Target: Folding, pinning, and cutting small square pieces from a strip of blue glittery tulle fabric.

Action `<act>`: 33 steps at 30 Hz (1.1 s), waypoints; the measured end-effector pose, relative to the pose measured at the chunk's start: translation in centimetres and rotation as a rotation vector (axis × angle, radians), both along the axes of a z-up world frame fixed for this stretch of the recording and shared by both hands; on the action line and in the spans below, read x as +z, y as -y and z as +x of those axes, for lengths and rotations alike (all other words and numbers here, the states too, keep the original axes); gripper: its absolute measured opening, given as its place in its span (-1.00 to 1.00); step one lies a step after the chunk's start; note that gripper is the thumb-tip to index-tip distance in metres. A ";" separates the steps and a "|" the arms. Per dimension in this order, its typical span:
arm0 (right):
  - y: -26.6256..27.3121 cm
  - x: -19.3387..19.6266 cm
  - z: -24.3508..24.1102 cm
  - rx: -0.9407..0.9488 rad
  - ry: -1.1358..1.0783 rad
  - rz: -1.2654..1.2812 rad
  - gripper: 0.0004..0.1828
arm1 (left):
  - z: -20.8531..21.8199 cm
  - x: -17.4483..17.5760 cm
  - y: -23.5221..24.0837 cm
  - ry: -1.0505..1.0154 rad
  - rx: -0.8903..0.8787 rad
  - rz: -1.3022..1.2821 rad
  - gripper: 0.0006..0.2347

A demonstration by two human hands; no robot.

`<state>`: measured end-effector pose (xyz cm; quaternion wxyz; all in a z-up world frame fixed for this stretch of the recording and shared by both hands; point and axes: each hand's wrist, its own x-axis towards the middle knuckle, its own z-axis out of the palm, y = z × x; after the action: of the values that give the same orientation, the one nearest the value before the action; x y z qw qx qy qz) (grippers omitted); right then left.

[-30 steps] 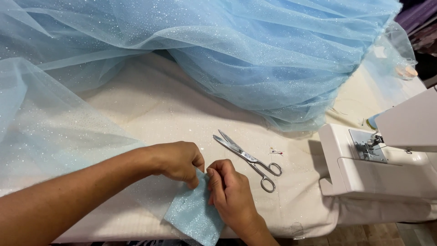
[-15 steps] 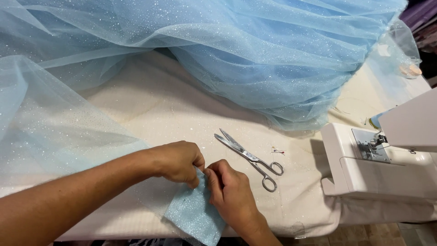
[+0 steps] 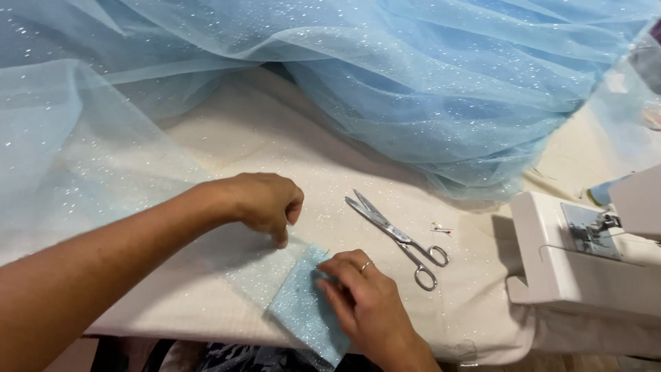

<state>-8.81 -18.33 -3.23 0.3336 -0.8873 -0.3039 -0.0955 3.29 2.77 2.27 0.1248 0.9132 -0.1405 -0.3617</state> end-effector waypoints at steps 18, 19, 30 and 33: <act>-1.8 -1.0 -0.4 0.078 0.339 -0.259 -0.50 | -10.8 -5.0 -3.6 1.075 -0.349 -0.640 -0.91; -2.0 -0.7 -0.3 0.078 0.333 -0.258 -0.50 | -11.9 -5.0 -3.6 1.070 -0.348 -0.641 -0.91; -0.9 -0.8 0.1 0.444 0.249 -0.382 -0.25 | -16.1 -8.6 -5.6 1.092 -0.355 -0.651 -0.81; -0.3 -1.6 -0.1 0.434 0.368 -0.493 -0.29 | -15.8 -8.4 -5.9 1.120 -0.239 -0.610 -0.89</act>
<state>-8.91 -18.00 -4.84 0.0621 -0.8238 -0.5537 -0.1043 -12.55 8.71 -6.08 0.2454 0.8651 -0.3816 0.2138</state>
